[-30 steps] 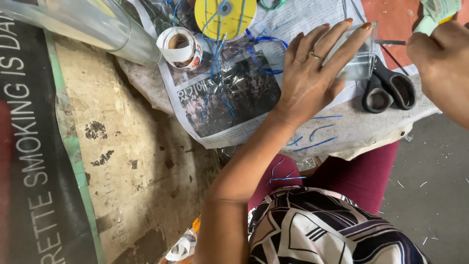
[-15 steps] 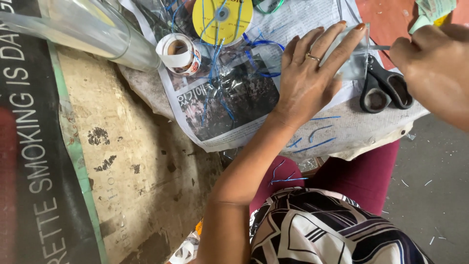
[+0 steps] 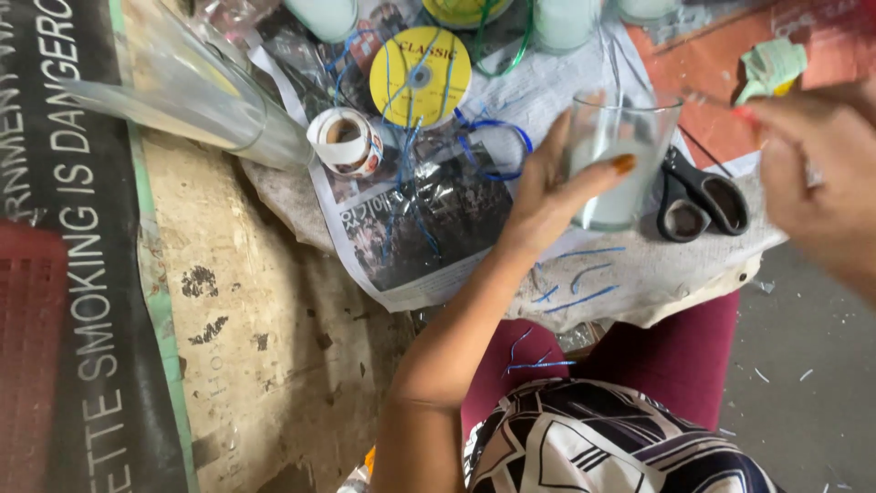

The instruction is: Cleaning glass jars and applying adhesive labels to them at a workshop station.

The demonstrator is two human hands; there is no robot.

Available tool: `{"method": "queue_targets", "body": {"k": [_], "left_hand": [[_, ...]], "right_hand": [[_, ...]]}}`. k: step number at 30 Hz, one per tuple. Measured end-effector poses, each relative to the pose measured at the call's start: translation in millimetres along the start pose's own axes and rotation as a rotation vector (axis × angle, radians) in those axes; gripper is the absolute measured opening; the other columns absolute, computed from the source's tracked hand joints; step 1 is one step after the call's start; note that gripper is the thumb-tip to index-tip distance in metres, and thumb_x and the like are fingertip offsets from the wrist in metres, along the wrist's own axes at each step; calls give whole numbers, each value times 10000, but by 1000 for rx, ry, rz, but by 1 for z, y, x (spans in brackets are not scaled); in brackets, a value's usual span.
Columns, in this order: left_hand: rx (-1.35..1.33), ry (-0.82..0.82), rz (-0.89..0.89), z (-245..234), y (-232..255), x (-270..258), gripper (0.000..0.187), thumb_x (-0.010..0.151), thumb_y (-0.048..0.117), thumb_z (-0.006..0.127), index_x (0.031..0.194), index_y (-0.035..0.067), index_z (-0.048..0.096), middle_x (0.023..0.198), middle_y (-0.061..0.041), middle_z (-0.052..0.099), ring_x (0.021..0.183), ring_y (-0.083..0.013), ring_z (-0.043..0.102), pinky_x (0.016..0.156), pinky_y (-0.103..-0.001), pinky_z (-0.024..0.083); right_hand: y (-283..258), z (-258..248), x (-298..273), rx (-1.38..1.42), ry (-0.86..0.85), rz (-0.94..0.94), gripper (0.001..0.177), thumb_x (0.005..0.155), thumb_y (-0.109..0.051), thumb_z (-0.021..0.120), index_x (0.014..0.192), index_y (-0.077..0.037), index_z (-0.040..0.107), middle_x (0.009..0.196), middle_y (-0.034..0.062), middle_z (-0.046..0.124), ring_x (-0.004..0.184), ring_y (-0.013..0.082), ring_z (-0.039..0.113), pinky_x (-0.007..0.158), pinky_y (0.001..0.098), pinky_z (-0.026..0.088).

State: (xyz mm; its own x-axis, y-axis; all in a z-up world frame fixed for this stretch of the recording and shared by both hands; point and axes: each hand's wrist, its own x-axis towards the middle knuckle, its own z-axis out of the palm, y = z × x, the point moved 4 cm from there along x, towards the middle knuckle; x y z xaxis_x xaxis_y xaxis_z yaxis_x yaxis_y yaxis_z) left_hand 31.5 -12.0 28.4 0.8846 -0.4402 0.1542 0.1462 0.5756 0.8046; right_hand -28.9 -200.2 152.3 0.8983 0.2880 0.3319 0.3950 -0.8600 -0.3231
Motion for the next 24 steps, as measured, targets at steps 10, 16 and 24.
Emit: {"method": "queue_targets", "body": {"k": [10,16,24], "left_hand": [[-351,-51,-238,-23,-43,4,497,1002,472,666,1311,83,640,1069,-90,685,952,-256,645,684,-367,487],[-426,-82,-209,-17,-35,8,506,1057,342,605,1454,29,574,1185,-219,728,1010,-346,713,853,-515,582],[-528,-211,-228,0,-22,-9,449,1118,315,587,1374,-54,596,1233,-277,697,1041,-453,710,891,-535,586]], "right_hand": [[6,40,-7,96,486,-454,244,1067,366,661,1090,154,779,1025,317,707,833,377,607,680,419,463],[10,34,-3,-52,467,-481,205,1118,285,770,1152,89,820,1078,250,751,850,349,631,747,420,471],[56,44,0,-137,394,-291,175,1191,231,762,1201,72,834,1149,214,745,1016,336,684,922,443,558]]}}
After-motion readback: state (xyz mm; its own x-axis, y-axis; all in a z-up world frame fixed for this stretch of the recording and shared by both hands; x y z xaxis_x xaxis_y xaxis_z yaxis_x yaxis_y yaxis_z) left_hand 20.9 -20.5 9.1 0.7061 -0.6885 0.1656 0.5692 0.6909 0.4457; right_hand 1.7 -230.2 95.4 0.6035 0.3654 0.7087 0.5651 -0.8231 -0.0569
